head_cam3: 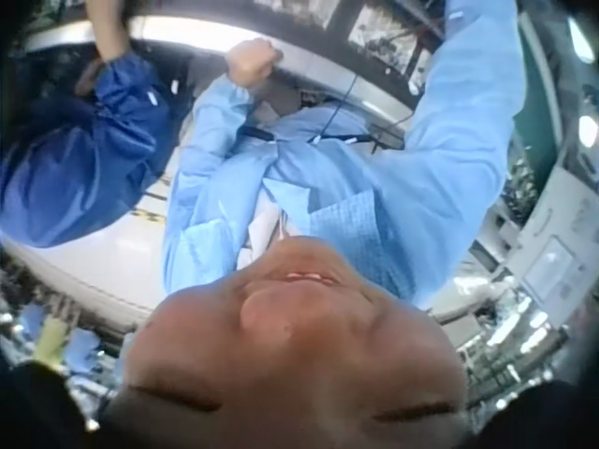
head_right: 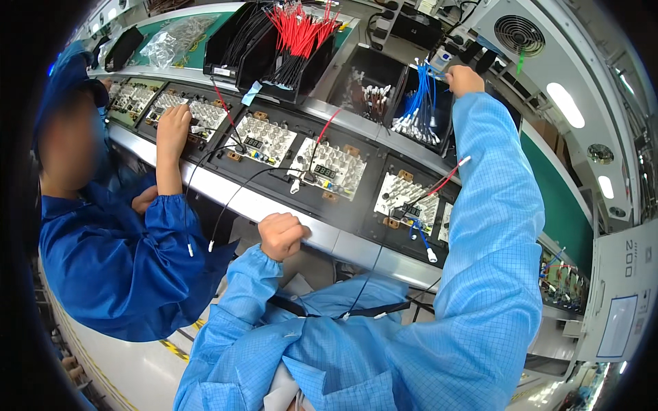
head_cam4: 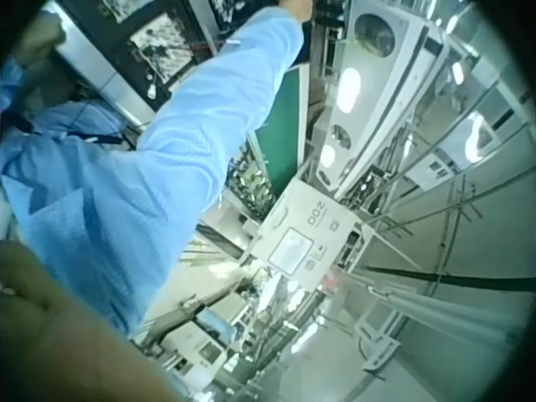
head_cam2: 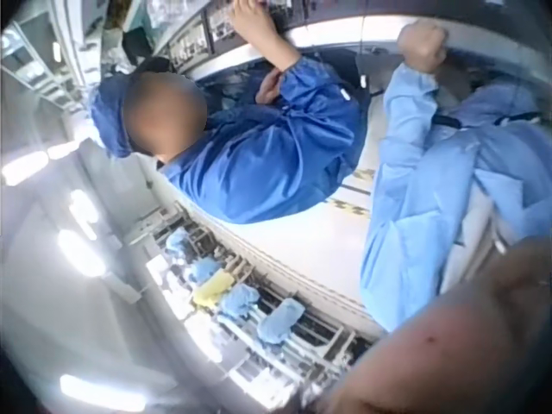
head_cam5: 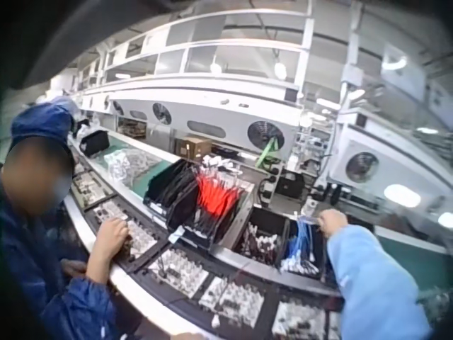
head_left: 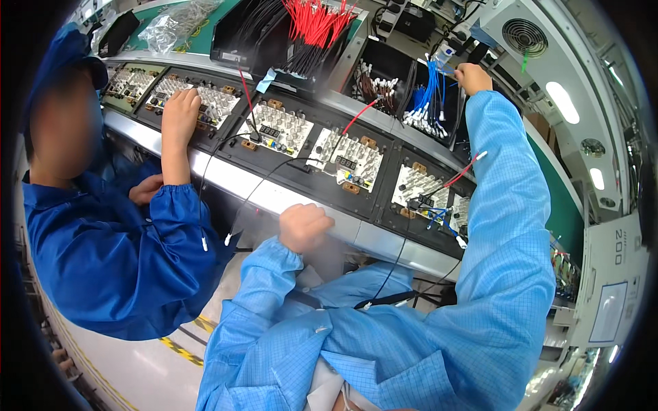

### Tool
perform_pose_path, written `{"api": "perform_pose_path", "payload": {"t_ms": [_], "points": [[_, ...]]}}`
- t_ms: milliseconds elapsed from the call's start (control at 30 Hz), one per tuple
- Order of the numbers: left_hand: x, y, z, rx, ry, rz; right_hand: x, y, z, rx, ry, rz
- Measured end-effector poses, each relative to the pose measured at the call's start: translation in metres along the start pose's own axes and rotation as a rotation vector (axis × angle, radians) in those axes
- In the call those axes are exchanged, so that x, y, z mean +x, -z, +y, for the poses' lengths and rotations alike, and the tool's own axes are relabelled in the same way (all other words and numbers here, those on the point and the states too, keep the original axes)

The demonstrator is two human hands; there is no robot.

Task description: Connecting wiring harnesses and cables to electronic components on an assembly line.

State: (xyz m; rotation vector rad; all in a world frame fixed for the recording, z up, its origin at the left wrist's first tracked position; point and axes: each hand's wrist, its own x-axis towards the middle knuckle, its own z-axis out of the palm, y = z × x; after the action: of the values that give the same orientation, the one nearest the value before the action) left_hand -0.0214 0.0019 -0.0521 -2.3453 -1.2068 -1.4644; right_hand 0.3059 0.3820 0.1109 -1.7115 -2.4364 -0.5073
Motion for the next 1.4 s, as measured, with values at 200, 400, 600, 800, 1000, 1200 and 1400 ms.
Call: {"api": "perform_pose_path", "payload": {"t_ms": [200, 400, 600, 800, 1000, 1200, 1400], "points": [[0.007, -0.009, -0.002, -0.014, -0.008, 0.027, 0.005, -0.036, 0.044, 0.549, -0.284, -0.418], [0.009, 0.002, -0.004, 0.018, 0.03, 0.024, 0.006, -0.049, 0.006, 0.572, -0.145, -0.884], [0.013, -0.002, -0.002, -0.018, 0.021, 0.033, 0.03, -0.087, 0.03, -0.125, 0.093, -0.048], [0.012, 0.006, 0.0, -0.008, 0.027, 0.024, 0.042, -0.088, 0.002, 0.379, 0.079, -0.207], [0.009, 0.021, 0.011, -0.022, 0.037, 0.013, 0.02, -0.082, -0.028, 0.533, -0.128, -0.096], [0.012, 0.021, 0.005, -0.012, 0.02, 0.005, 0.032, -0.086, -0.018, 0.522, -0.145, -0.054], [0.019, 0.014, 0.003, -0.013, 0.031, -0.002, 0.046, -0.074, 0.009, 0.716, -0.023, 0.022]]}}
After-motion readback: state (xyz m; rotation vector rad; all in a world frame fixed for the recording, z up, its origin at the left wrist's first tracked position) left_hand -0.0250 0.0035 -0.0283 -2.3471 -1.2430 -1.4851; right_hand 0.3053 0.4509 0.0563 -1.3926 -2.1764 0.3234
